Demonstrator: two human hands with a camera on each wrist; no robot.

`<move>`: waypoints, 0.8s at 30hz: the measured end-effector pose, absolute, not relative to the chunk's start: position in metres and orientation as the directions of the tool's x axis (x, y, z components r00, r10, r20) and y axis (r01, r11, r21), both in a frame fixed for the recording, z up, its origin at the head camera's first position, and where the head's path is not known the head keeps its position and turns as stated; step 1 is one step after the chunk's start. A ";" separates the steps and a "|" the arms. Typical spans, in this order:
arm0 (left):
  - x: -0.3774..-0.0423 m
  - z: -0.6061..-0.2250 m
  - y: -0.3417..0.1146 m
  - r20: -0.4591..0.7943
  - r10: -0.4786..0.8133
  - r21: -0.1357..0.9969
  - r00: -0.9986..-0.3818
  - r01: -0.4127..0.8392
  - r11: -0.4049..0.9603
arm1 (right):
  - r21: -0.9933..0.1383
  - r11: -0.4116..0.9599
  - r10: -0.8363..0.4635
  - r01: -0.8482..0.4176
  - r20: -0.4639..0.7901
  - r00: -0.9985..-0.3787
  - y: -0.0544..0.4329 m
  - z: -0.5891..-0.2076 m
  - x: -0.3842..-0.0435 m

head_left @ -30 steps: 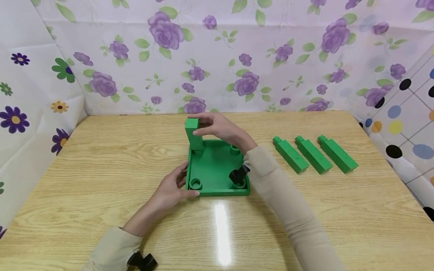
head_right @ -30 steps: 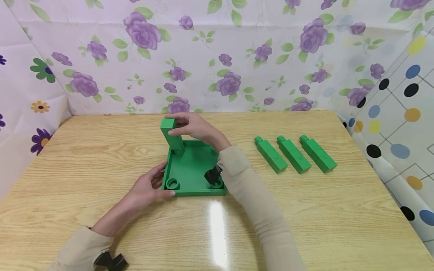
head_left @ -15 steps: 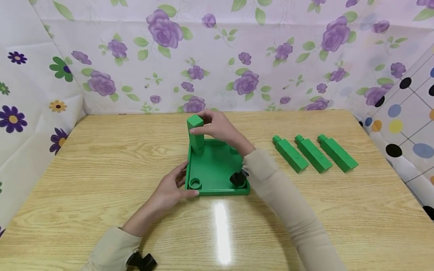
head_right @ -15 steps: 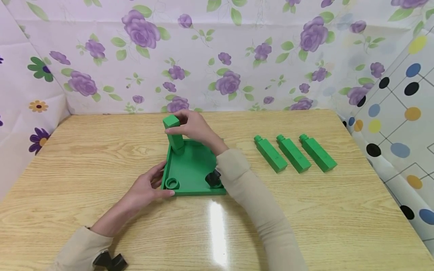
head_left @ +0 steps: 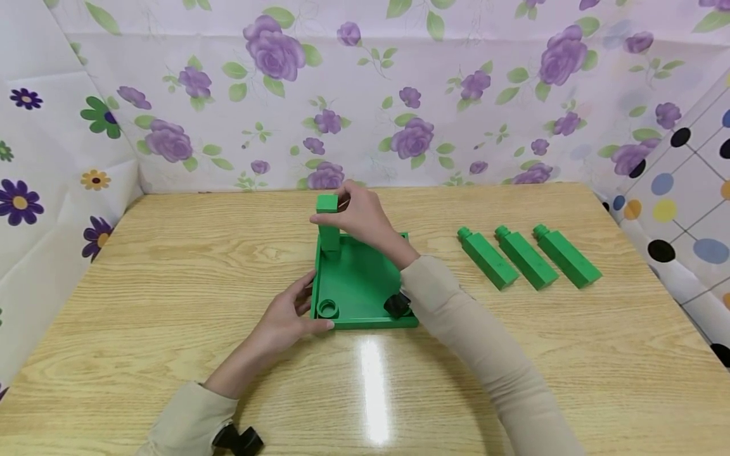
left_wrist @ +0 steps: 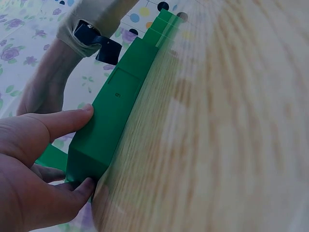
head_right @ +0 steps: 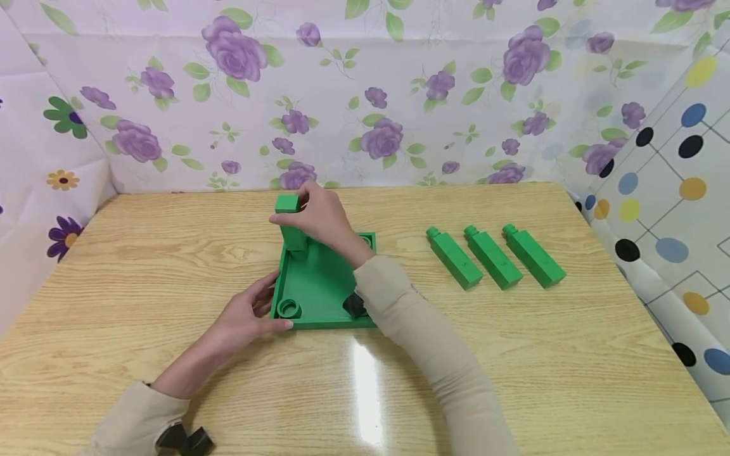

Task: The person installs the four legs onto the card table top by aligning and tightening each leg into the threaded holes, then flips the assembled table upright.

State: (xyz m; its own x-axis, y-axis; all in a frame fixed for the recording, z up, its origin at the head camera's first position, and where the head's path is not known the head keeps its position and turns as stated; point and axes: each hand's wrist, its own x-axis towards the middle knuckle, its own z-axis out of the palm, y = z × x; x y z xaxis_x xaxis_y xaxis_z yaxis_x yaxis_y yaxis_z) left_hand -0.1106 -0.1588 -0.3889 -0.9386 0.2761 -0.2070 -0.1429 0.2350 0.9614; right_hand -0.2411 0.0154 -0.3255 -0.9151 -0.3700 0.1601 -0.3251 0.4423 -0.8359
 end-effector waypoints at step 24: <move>-0.111 -0.390 -0.159 -0.204 0.281 0.964 -0.938 -0.142 0.224 | -0.979 0.025 -0.740 -0.204 0.119 -0.662 0.034 -0.322 -0.262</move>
State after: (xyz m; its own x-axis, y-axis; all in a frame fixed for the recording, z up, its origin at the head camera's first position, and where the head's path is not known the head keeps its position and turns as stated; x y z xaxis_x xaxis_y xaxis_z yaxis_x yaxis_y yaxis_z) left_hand -0.1106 -0.1592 -0.3902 -0.9378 0.2811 -0.2037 -0.1422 0.2241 0.9641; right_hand -0.2624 0.0338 -0.3217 -0.6618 -0.7402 0.1192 -0.2042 0.0250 -0.9786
